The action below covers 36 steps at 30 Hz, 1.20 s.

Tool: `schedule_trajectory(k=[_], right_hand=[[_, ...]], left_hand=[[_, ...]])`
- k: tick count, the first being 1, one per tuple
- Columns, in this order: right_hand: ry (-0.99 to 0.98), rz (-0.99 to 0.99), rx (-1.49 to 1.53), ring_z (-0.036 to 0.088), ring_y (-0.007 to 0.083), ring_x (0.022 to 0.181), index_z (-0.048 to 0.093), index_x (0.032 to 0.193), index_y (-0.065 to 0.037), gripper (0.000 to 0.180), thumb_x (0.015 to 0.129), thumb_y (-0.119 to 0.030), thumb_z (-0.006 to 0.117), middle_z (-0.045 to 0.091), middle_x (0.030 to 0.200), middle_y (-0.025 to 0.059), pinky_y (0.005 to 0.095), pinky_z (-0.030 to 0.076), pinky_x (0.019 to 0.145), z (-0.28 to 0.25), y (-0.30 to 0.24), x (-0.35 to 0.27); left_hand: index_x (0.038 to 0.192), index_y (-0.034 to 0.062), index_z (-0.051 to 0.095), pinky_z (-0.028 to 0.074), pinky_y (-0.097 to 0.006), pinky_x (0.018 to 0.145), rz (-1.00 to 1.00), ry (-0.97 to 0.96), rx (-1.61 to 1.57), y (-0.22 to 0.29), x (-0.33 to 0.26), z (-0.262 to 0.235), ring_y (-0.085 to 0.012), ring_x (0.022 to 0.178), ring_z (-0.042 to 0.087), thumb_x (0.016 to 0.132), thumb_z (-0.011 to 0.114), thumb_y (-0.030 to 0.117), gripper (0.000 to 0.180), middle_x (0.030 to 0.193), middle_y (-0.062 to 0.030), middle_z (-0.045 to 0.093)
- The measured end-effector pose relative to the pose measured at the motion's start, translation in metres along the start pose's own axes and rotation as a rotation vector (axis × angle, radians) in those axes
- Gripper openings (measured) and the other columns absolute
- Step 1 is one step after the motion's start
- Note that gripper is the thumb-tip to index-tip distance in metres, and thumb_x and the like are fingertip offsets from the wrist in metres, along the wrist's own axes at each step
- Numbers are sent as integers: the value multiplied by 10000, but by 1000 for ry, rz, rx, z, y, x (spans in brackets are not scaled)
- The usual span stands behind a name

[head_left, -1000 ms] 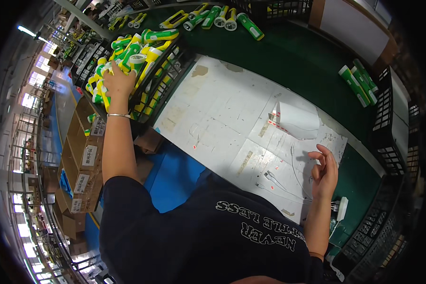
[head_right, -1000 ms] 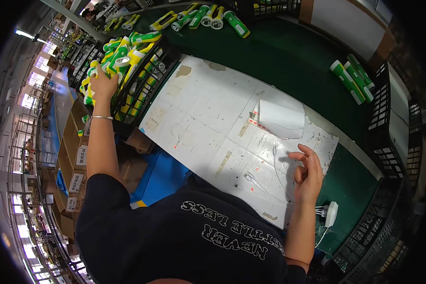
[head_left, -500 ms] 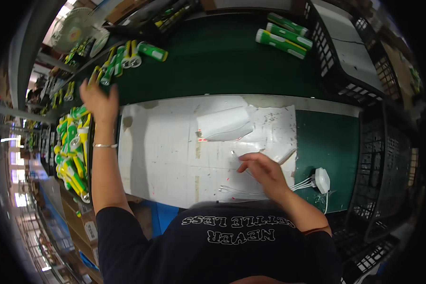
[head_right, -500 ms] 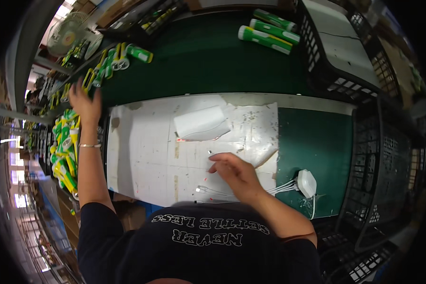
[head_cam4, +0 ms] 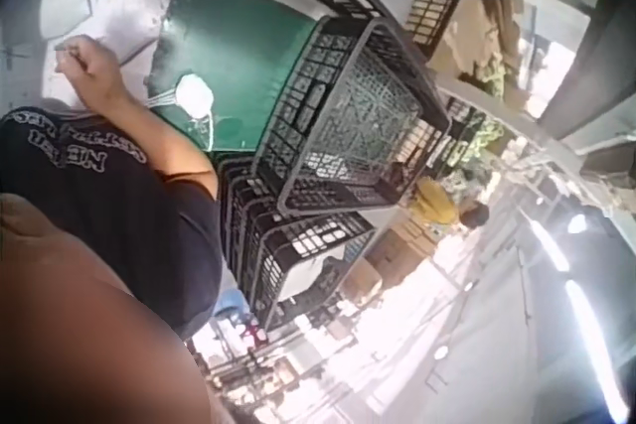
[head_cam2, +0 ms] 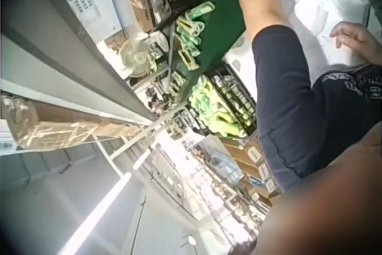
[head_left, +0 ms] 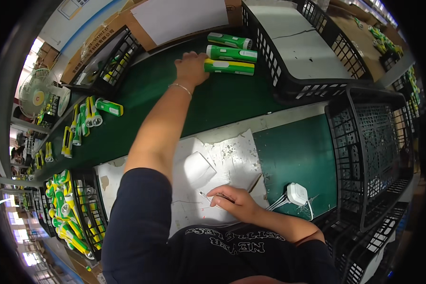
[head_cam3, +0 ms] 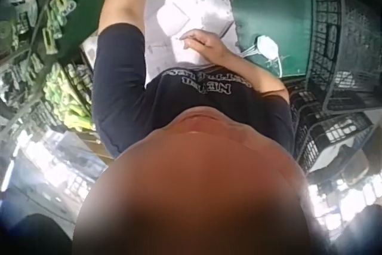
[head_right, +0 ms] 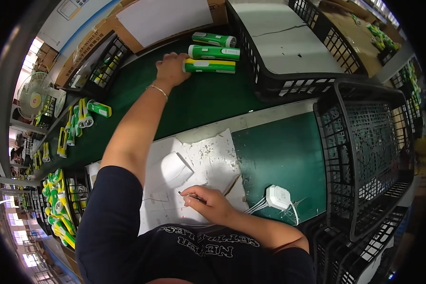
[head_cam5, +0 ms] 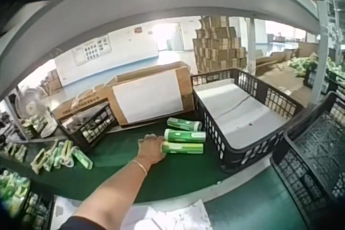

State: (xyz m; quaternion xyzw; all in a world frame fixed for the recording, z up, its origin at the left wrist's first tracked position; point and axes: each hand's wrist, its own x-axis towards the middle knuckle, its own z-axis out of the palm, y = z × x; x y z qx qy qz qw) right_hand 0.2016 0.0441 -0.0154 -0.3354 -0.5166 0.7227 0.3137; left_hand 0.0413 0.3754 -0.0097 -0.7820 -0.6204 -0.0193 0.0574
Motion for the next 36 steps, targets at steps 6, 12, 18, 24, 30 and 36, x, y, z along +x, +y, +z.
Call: schedule_trajectory(k=[6, 12, 18, 24, 30, 36], right_hand=[[-25, 87, 21, 564, 64, 793, 571, 1065, -12, 237, 907, -182, 518, 616, 846, 38, 213, 439, 713, 2, -6, 3], [21, -28, 20, 546, 65, 824, 559, 1061, 12, 257, 913, -197, 526, 605, 845, 37, 206, 436, 721, 6, 4, 5], [101, -176, 73, 533, 82, 815, 551, 1043, 23, 205, 919, -127, 485, 602, 869, 46, 227, 423, 745, 4, 7, -4], [261, -313, 12, 528, 79, 746, 591, 946, 25, 210, 915, -146, 473, 602, 805, 43, 216, 414, 698, 4, -27, -25], [331, -256, -23, 508, 75, 708, 595, 938, 16, 204, 911, -139, 466, 595, 761, 33, 205, 393, 664, 4, -26, -55], [331, -246, -74, 506, 72, 737, 589, 952, 13, 198, 912, -136, 466, 588, 763, 28, 210, 394, 703, 18, -22, -72]], left_hand=[[1110, 81, 509, 464, -394, 787, 4, -60, -547, -24, -50, -16, -328, 942, 572, 623, 730, 328, 589, 1053, -148, 570], [1053, 81, 524, 468, -400, 796, -393, 144, -2316, -28, -124, -64, -237, 887, 550, 813, 643, 243, 313, 951, -75, 555], [1092, 134, 511, 344, -623, 938, -637, -403, -2670, 18, -232, -90, -324, 1106, 504, 813, 499, 587, 533, 1137, -168, 528], [1178, 26, 439, 492, -445, 854, -529, -588, -2731, 49, -303, -78, -254, 1053, 548, 915, 495, 268, 361, 1124, -144, 548], [1108, 51, 505, 505, -296, 617, -541, -467, -2545, 59, -327, -70, -149, 738, 566, 895, 487, 394, 404, 933, -73, 567], [1085, 36, 505, 487, -286, 559, -523, -407, -2485, 58, -344, -61, -142, 686, 530, 899, 471, 417, 425, 867, -67, 535]])
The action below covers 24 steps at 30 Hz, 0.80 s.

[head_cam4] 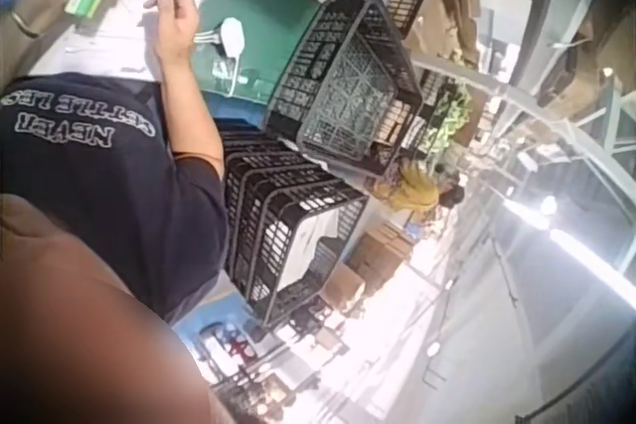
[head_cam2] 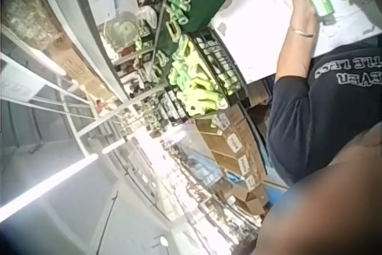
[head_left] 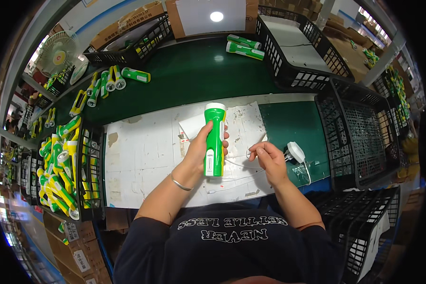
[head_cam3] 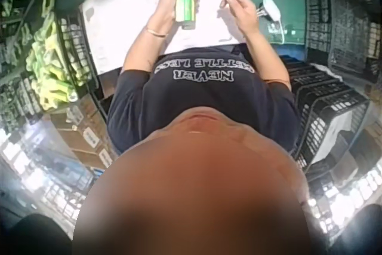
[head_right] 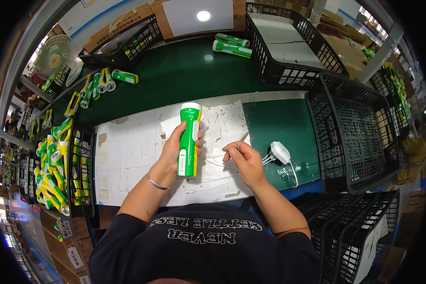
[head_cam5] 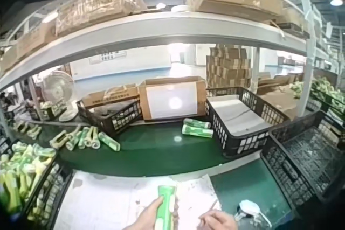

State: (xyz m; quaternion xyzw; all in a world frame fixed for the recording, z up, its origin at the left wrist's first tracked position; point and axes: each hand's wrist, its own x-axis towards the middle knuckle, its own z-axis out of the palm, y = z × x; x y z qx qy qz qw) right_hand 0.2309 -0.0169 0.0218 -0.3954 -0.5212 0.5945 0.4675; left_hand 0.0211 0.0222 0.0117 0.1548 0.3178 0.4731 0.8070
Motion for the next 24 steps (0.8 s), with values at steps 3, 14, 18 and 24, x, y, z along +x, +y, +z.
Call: schedule_trajectory(k=[3, 14, 18, 24], right_hand=[[-35, 62, -22, 507, 79, 750, 568, 930, 11, 190, 915, -145, 460, 579, 777, 29, 217, 395, 707, 5, 3, -2], [-142, -621, -1127, 550, 235, 517, 570, 747, -114, 90, 784, -193, 593, 540, 662, 39, 324, 440, 457, 45, -21, 19], [-217, -787, -1287, 525, 208, 462, 525, 687, -121, 132, 744, -197, 617, 492, 609, 24, 325, 428, 425, 54, -16, 21], [-674, -842, -1051, 436, 196, 436, 506, 636, -144, 216, 654, -234, 701, 424, 569, 21, 308, 340, 403, 58, -12, -19]], left_hand=[[1091, 28, 491, 485, -289, 552, -6, -15, -44, -4, -5, -4, -149, 694, 529, 901, 473, 409, 426, 883, -74, 533], [1087, 31, 457, 501, -279, 647, 260, 32, 392, -5, -26, 8, -146, 769, 568, 943, 438, 345, 345, 927, -97, 568], [1099, 59, 466, 486, -269, 646, 400, 24, 577, -14, -24, -3, -124, 744, 559, 965, 299, 440, 437, 911, -74, 571], [1100, 42, 464, 487, -276, 615, 326, 101, 399, 8, -24, -16, -141, 724, 561, 947, 299, 492, 503, 909, -98, 577]])
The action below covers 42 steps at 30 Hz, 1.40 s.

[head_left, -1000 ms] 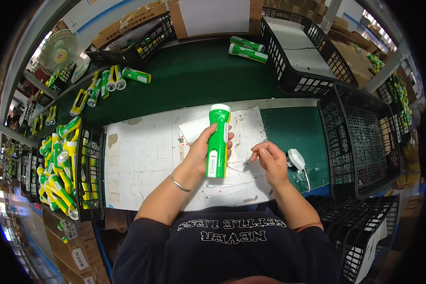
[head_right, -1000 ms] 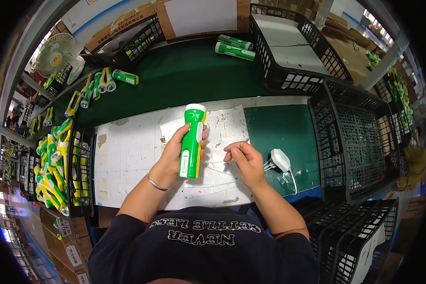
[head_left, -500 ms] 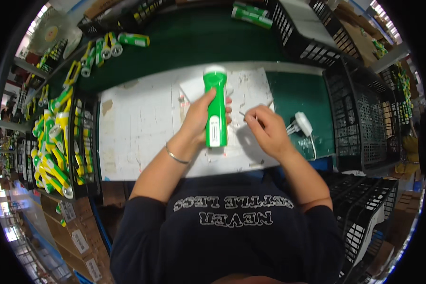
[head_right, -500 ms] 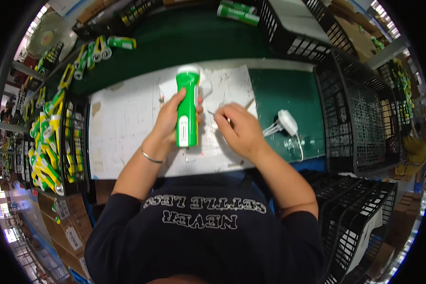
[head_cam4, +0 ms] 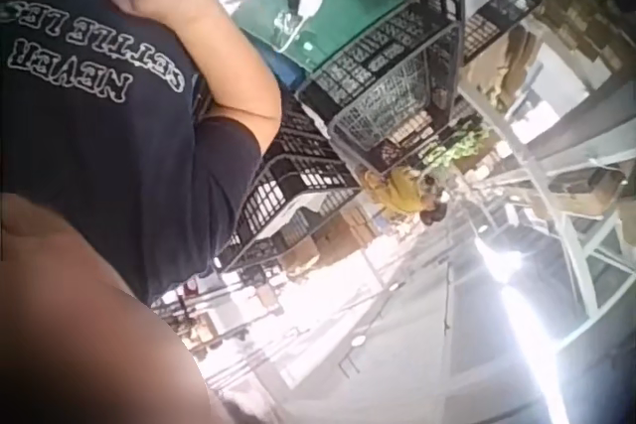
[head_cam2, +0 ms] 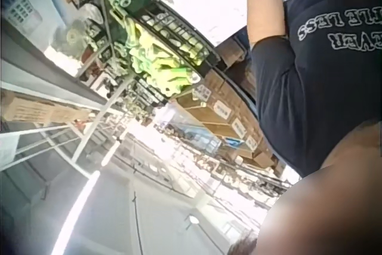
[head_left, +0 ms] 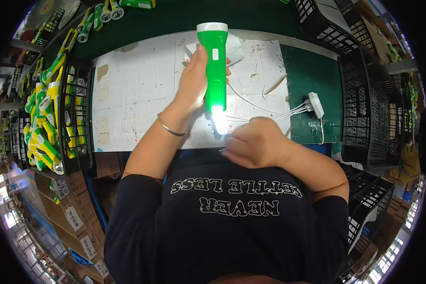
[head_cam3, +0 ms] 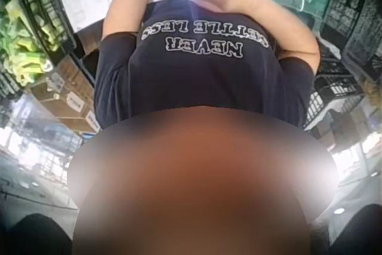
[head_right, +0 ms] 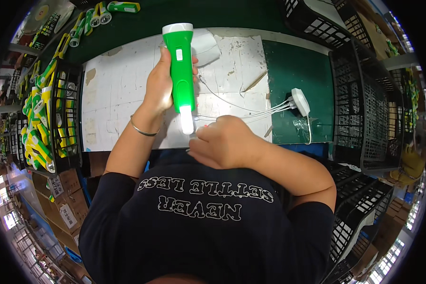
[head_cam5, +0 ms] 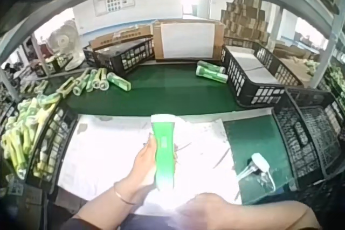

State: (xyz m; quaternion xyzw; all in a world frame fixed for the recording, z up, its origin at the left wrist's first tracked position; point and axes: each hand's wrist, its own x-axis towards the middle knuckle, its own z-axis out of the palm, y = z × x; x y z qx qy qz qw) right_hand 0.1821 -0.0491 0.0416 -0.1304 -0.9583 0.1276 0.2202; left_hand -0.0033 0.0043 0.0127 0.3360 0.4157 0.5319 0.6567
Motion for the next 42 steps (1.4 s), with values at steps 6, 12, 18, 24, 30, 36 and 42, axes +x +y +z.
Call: schedule_trajectory(k=[6, 12, 18, 24, 30, 36, 42], right_hand=[[395, 668, 299, 373, 146, 456, 427, 642, -74, 346, 700, -190, 748, 399, 543, 23, 280, 314, 440, 12, 28, 30], [514, 636, 508, 369, 134, 531, 375, 543, -35, 402, 773, -157, 681, 402, 570, 38, 289, 319, 483, 10, 65, 12], [127, 768, 675, 385, 22, 594, 521, 1164, -73, 491, 731, -190, 719, 510, 874, -3, 165, 334, 538, -39, 76, 19], [74, 723, 809, 256, -7, 519, 500, 1215, -106, 667, 610, -124, 780, 540, 935, 16, 147, 236, 467, -43, 79, 7], [36, 708, 939, 288, -10, 525, 458, 1259, -86, 705, 622, -80, 759, 555, 980, 38, 140, 271, 485, -35, 82, 11], [114, 835, 501, 582, 186, 777, 562, 1069, -65, 400, 722, -213, 697, 594, 879, 60, 321, 475, 701, 26, 92, 17], [61, 839, -26, 610, 229, 733, 619, 894, -66, 227, 778, -260, 632, 615, 861, 73, 325, 489, 681, 64, 86, 23]], left_hand=[[1108, 33, 445, 493, -262, 637, 8, -141, -135, -7, -8, 11, -132, 753, 571, 899, 542, 271, 331, 958, -99, 561], [1088, 41, 458, 474, -248, 639, -9, -57, 146, 2, -20, 11, -104, 734, 561, 900, 545, 263, 304, 866, -58, 571], [1153, -9, 430, 475, -372, 743, 334, -227, 1043, 13, -35, 5, -327, 851, 598, 823, 611, 255, 460, 966, -198, 586], [1046, 20, 539, 476, -367, 750, 157, -304, 1489, 51, -51, -30, -332, 842, 586, 678, 632, 123, 394, 929, -167, 601], [1022, 9, 533, 469, -363, 743, 21, -421, 1309, 63, -60, -42, -315, 821, 593, 705, 662, 204, 394, 868, -179, 601], [1218, -25, 395, 463, -272, 719, -344, -252, 445, 17, -48, -46, -157, 808, 558, 762, 670, 214, 584, 951, -98, 539], [1217, -37, 389, 456, -289, 783, -166, -107, 525, -3, -46, -46, -192, 885, 560, 766, 659, 204, 578, 994, -126, 550]])
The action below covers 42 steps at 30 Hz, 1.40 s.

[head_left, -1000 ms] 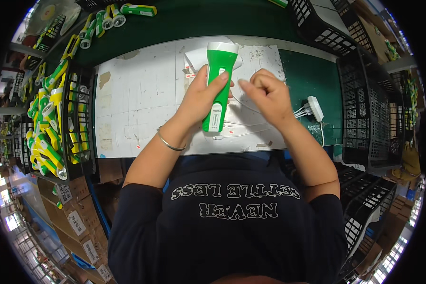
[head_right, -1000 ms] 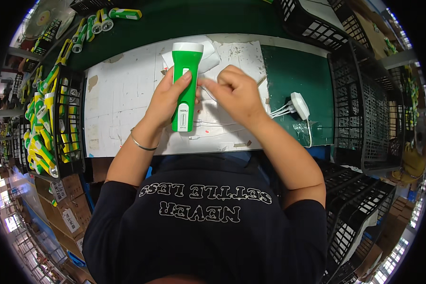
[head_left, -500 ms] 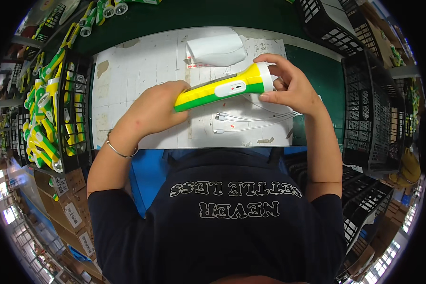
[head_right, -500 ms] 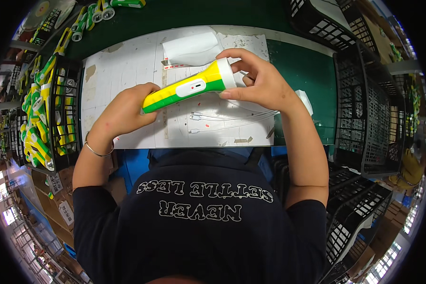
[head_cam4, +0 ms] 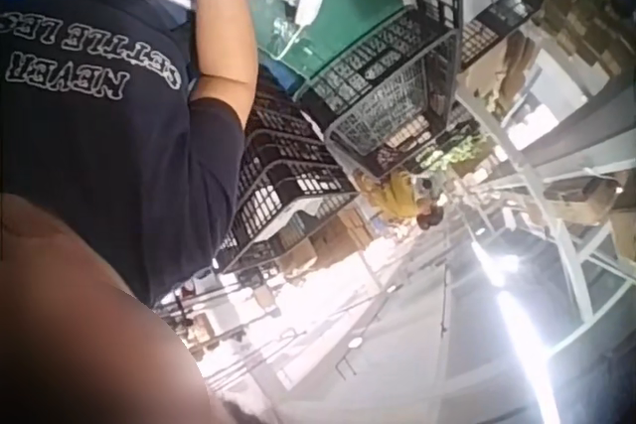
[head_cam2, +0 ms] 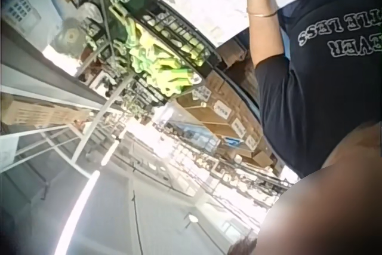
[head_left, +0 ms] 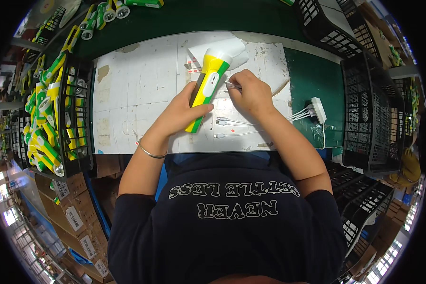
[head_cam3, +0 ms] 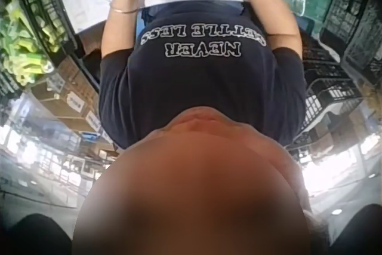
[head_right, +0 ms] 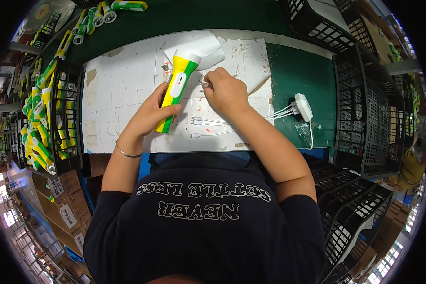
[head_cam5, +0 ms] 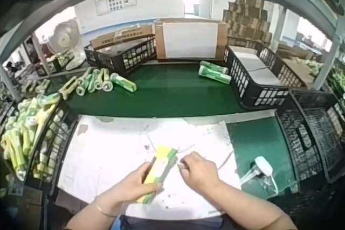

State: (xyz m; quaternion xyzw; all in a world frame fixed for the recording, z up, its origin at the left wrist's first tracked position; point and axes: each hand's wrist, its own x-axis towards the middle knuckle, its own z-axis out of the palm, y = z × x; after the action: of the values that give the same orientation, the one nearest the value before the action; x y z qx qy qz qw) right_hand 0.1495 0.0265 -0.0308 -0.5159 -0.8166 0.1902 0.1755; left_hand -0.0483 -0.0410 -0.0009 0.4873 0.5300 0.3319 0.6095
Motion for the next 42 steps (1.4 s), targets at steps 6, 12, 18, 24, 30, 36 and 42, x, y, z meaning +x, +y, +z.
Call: schedule_trajectory(k=[6, 12, 18, 24, 30, 36, 42], right_hand=[[-195, 124, 931, 586, 78, 709, 624, 850, 1, 183, 808, -175, 658, 639, 743, 41, 215, 456, 640, -40, 0, -3], [-279, 229, 1028, 570, 58, 679, 627, 835, -1, 187, 805, -181, 670, 635, 731, 28, 191, 434, 611, -47, 11, -8], [-243, 286, 1044, 559, 57, 663, 636, 846, -3, 190, 799, -182, 676, 638, 724, 32, 190, 427, 608, -43, 10, -9], [-254, 250, 943, 544, 60, 664, 619, 805, -3, 122, 813, -121, 645, 610, 694, 16, 190, 423, 622, -46, 0, -11], [-182, 192, 1043, 557, 78, 727, 594, 907, 9, 146, 845, -122, 617, 604, 787, 18, 204, 427, 677, -40, 31, -27], [-212, 263, 1043, 560, 83, 757, 581, 965, 6, 167, 867, -128, 594, 592, 830, 8, 204, 423, 715, -38, 25, -18], [-175, 212, 1114, 566, 82, 781, 580, 989, 14, 186, 863, -121, 596, 610, 862, 30, 202, 438, 728, -26, 45, -16]], left_hand=[[1231, -18, 385, 446, -313, 807, 140, 105, 281, 1, 7, 12, -223, 913, 568, 740, 663, 218, 611, 1008, -159, 571], [1219, -7, 390, 467, -343, 777, 226, 143, 383, 10, 11, 33, -290, 896, 590, 736, 643, 185, 578, 1007, -186, 570], [1240, -20, 370, 465, -398, 853, 393, 352, 804, 6, 13, 41, -378, 1026, 536, 718, 651, 136, 613, 1181, -222, 495], [1235, -33, 367, 441, -381, 868, 296, 436, 701, 15, 17, 12, -383, 1036, 518, 740, 663, 149, 605, 1132, -243, 509], [1161, -31, 416, 452, -330, 772, 646, 1214, 585, 68, -32, -122, -209, 887, 554, 759, 697, 211, 546, 998, -151, 553], [944, -2, 582, 443, -326, 595, 6, 1557, 208, 68, -123, -372, -186, 757, 572, 715, 662, 249, 349, 826, -83, 592], [928, -53, 640, 452, -386, 751, -505, 1660, 943, 32, -177, -512, -307, 912, 614, 703, 618, 369, 479, 969, -202, 642]])
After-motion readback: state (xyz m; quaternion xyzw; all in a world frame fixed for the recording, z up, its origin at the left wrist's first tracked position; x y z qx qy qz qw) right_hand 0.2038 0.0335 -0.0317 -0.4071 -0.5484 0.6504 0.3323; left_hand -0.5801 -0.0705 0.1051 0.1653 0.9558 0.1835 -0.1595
